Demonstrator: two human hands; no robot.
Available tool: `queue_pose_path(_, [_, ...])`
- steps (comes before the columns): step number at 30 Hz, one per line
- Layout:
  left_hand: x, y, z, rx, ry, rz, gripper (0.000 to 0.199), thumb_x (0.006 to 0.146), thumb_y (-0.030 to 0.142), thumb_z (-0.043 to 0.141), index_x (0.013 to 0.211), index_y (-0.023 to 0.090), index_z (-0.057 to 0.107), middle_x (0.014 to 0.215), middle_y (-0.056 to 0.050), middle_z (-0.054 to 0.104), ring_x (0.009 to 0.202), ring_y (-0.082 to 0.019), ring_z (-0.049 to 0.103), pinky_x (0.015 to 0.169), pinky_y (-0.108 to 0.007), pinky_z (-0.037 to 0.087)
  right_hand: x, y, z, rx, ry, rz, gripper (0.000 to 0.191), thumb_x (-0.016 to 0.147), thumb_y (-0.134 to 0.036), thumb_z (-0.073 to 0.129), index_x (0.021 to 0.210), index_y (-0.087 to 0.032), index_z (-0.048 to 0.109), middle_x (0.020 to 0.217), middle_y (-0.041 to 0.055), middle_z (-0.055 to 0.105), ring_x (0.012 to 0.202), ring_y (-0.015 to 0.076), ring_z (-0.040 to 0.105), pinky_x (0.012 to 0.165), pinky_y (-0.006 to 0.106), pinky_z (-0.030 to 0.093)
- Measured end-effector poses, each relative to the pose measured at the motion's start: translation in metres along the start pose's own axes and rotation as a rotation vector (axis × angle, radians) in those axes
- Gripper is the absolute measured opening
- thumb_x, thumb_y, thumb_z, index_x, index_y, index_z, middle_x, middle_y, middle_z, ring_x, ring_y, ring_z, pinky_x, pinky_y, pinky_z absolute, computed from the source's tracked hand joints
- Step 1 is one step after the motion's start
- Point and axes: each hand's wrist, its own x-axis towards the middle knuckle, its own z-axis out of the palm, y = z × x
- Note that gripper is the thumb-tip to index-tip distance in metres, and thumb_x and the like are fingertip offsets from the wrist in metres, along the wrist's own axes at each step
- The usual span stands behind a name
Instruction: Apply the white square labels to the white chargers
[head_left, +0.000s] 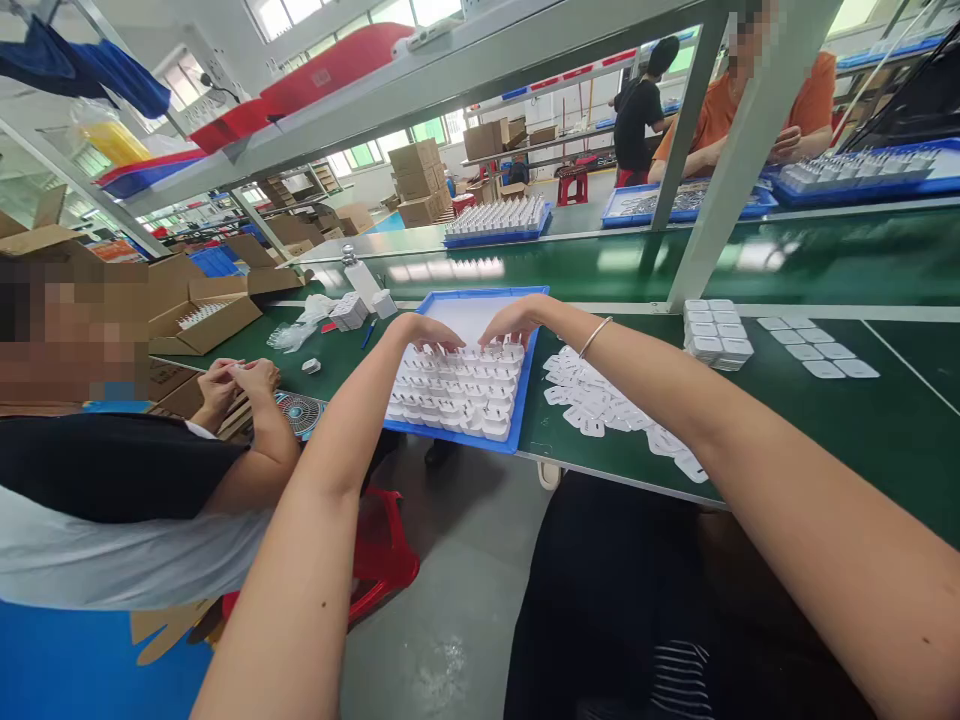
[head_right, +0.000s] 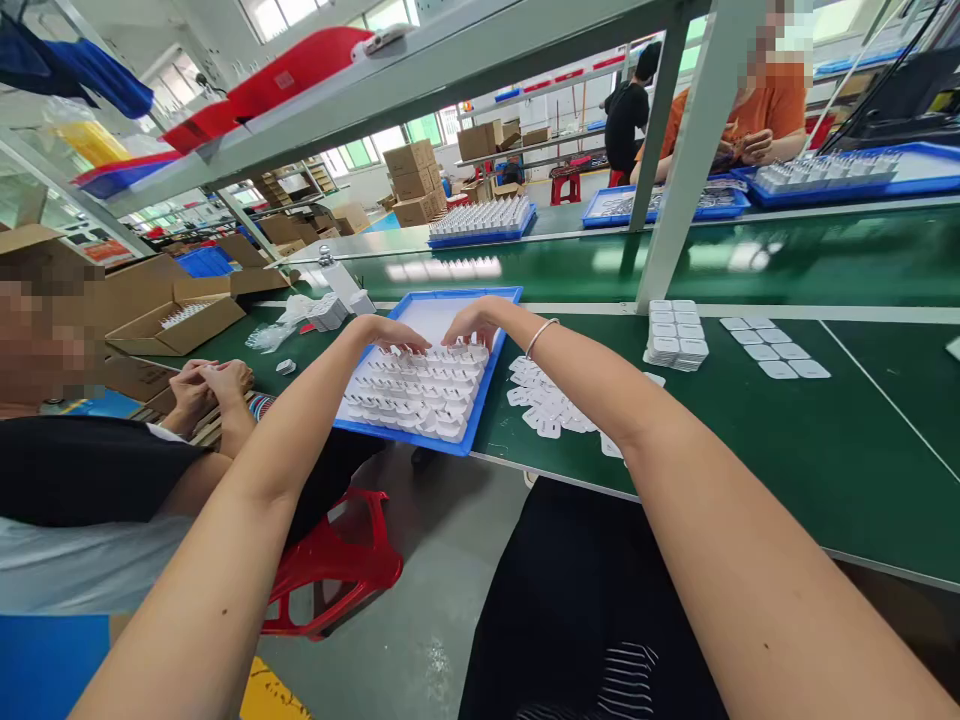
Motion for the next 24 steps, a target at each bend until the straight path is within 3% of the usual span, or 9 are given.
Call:
queue_pose_path(3, [-0.004,0.002,-0.003,-0.006,-0.05,-0.049,0.074,0.071,0.065,0.062,0.128,0.018,0.066,0.141,-0.018,0.059,0.13,-0.038,0.054,0.101,-0.041,0.047,0.002,0.001,0.004,-0.018,0.049,-0.001,0.065,0.089,-0.062,0.058,0.131,-0.013,0.062,0.134,0.02,0.06,0.11,0.0307,0.066,0.085,0.037,0.058])
queue_pose_path(9, [-0.01,0.002,-0.002,-0.027,-0.035,-0.056,0.074,0.077,0.065,0.055,0.133,0.017,0.063,0.142,-0.016,0.059,0.135,-0.034,0.051,0.101,-0.033,0.047,0.003,0.006,0.009,-0.052,0.113,-0.016,0.073,0.091,-0.068,0.05,0.134,-0.01,0.059,0.142,0.0213,0.055,0.117,0.0324,0.063,0.089,0.038,0.057])
queue_pose_path(14, [-0.008,0.001,-0.004,-0.067,-0.033,-0.039,0.065,0.077,0.061,0.058,0.126,0.018,0.068,0.146,-0.016,0.056,0.132,-0.034,0.054,0.099,-0.036,0.049,-0.004,0.002,0.012,-0.054,0.11,-0.012,0.077,0.094,-0.064,0.047,0.143,-0.006,0.051,0.149,0.0236,0.049,0.129,0.035,0.055,0.092,0.038,0.056])
queue_pose_path(20, [-0.008,0.012,0.002,-0.156,0.134,0.117,0.066,0.085,0.061,0.048,0.127,0.013,0.066,0.138,-0.018,0.062,0.125,-0.031,0.059,0.106,-0.037,0.042,-0.044,0.006,0.02,-0.016,0.241,-0.118,0.071,0.1,-0.058,0.036,0.152,-0.011,0.04,0.159,0.0161,0.038,0.14,0.0334,0.044,0.104,0.038,0.049])
queue_pose_path(22, [-0.009,0.023,0.008,-0.206,0.194,0.221,0.069,0.09,0.062,0.037,0.136,0.016,0.059,0.143,-0.014,0.059,0.128,-0.028,0.058,0.106,-0.033,0.042,-0.065,0.017,0.021,-0.003,0.323,-0.174,0.068,0.1,-0.058,0.036,0.151,-0.013,0.043,0.16,0.0126,0.037,0.144,0.0328,0.039,0.112,0.039,0.041])
queue_pose_path(24, [-0.01,0.037,0.013,-0.247,0.21,0.3,0.071,0.092,0.063,0.028,0.14,0.018,0.056,0.145,-0.011,0.057,0.129,-0.026,0.057,0.105,-0.032,0.044,-0.091,0.035,0.024,0.017,0.376,-0.212,0.066,0.1,-0.06,0.035,0.147,-0.016,0.047,0.155,0.0124,0.046,0.14,0.0325,0.045,0.111,0.04,0.042])
